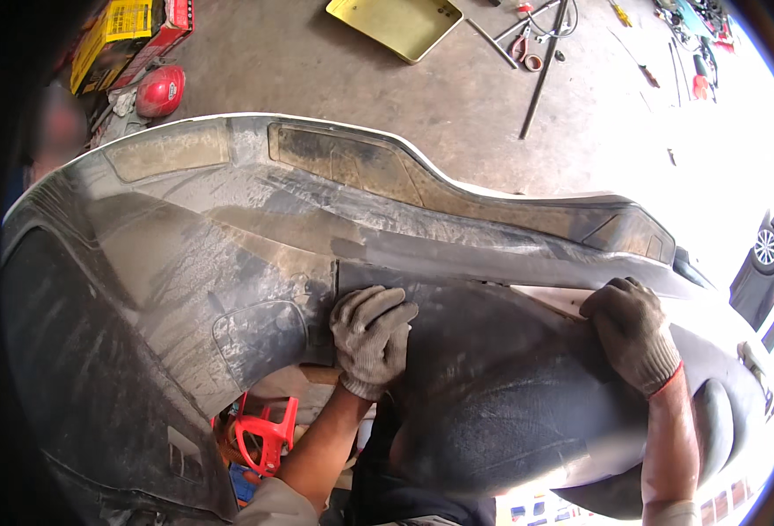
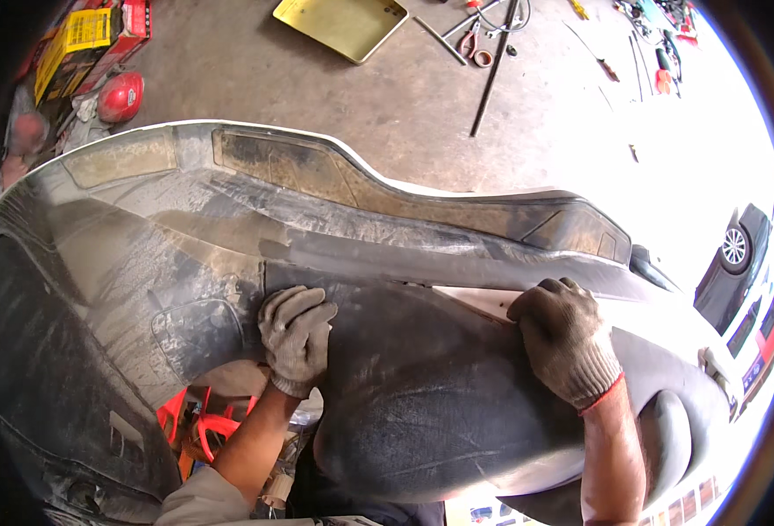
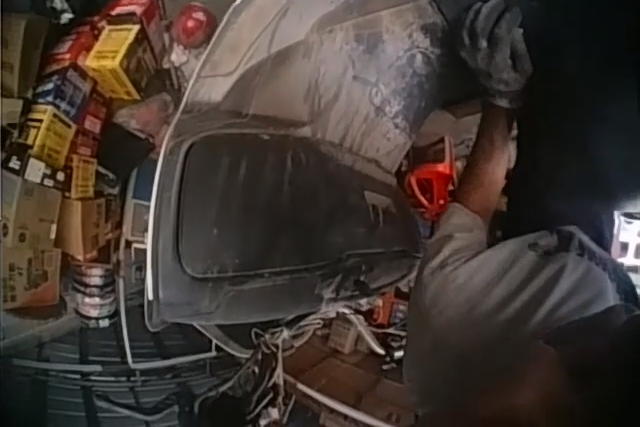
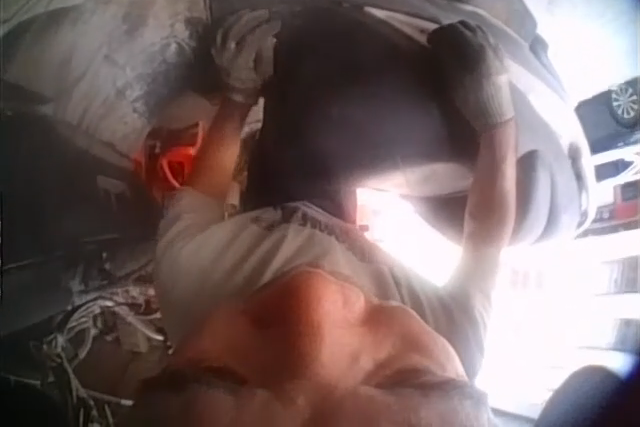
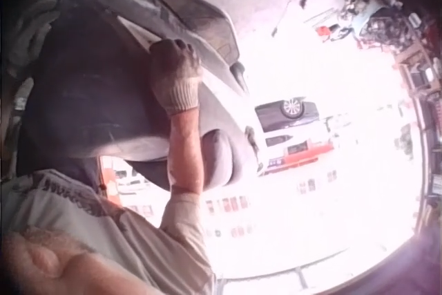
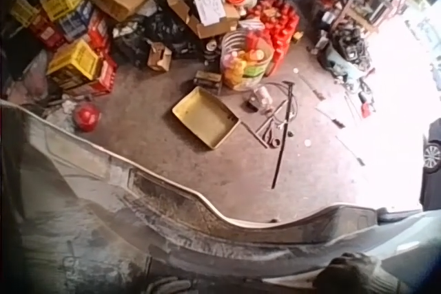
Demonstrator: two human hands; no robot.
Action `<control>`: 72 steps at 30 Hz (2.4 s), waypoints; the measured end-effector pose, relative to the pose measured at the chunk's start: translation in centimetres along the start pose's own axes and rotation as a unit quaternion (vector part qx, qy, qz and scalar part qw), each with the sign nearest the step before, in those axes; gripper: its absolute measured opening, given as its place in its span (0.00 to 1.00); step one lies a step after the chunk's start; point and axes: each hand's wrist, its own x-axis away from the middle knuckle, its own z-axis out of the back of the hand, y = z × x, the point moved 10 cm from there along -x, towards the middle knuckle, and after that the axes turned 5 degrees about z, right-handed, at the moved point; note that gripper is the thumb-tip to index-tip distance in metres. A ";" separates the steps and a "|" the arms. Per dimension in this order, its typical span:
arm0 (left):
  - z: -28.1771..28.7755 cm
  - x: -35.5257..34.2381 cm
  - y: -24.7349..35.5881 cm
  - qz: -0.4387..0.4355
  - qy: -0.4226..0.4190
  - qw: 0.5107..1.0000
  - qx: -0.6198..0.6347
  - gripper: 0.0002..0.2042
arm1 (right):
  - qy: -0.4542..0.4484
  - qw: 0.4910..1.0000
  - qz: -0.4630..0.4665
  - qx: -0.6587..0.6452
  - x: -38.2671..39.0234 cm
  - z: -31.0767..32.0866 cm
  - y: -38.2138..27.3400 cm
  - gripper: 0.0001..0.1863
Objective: Removing and adjusting the plastic body panels of a motorcycle using tools.
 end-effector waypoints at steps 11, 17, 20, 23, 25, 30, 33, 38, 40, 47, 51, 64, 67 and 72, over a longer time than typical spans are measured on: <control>-0.1 -0.1 0.3 -0.020 0.015 1.000 -0.015 0.07 | -0.067 0.991 0.087 0.074 -0.6 -2.2 -5.8 0.14; -0.7 -0.3 0.6 -0.038 -0.019 0.999 -0.016 0.08 | -0.182 0.964 0.021 0.192 -4.9 -6.5 -6.7 0.25; -0.7 -0.3 0.6 -0.033 -0.020 0.999 -0.008 0.09 | -0.143 0.977 0.013 0.156 -6.7 -6.6 -5.4 0.30; -0.9 -0.3 0.6 -0.031 -0.014 0.999 -0.006 0.09 | -0.080 0.987 0.009 0.136 -7.8 -7.3 -4.6 0.30; -0.6 -0.3 0.3 -0.024 -0.009 1.000 -0.012 0.09 | -0.151 0.979 -0.030 0.133 -9.0 -8.9 -3.9 0.30; -0.2 -0.3 0.4 -0.016 0.026 1.000 0.006 0.11 | -0.186 0.975 -0.010 0.120 -9.3 -9.2 -4.6 0.31; 0.2 0.3 0.6 0.000 0.043 0.999 0.001 0.11 | -0.178 0.978 -0.037 0.105 -7.9 -8.2 -5.2 0.32; 1.7 6.5 -1.4 0.094 0.055 0.993 -0.037 0.16 | -0.064 0.991 0.010 0.121 -2.2 -4.7 -8.1 0.24; 1.6 9.7 -2.1 0.149 0.033 0.987 -0.038 0.19 | 0.005 0.995 0.017 0.102 1.1 -3.2 -7.9 0.21; 0.1 15.2 -3.1 0.168 0.032 0.982 -0.078 0.24 | 0.165 0.975 0.095 0.112 10.0 -0.3 -10.9 0.18; -0.5 15.2 -2.9 0.145 0.019 0.984 -0.096 0.25 | 0.251 0.953 0.129 0.111 11.3 -0.4 -11.1 0.18; -3.3 22.7 -2.0 -0.012 0.030 0.939 -0.343 0.30 | 0.239 0.784 -0.131 -0.558 37.8 -18.4 -1.5 0.12; -6.0 26.8 -5.0 0.283 -0.127 0.946 -0.095 0.26 | 0.257 0.697 -0.239 -0.625 46.2 -24.8 4.8 0.12; -6.6 32.6 -3.3 0.197 -0.206 0.955 -0.083 0.26 | 0.379 0.535 -0.257 -0.710 54.4 -30.1 11.3 0.17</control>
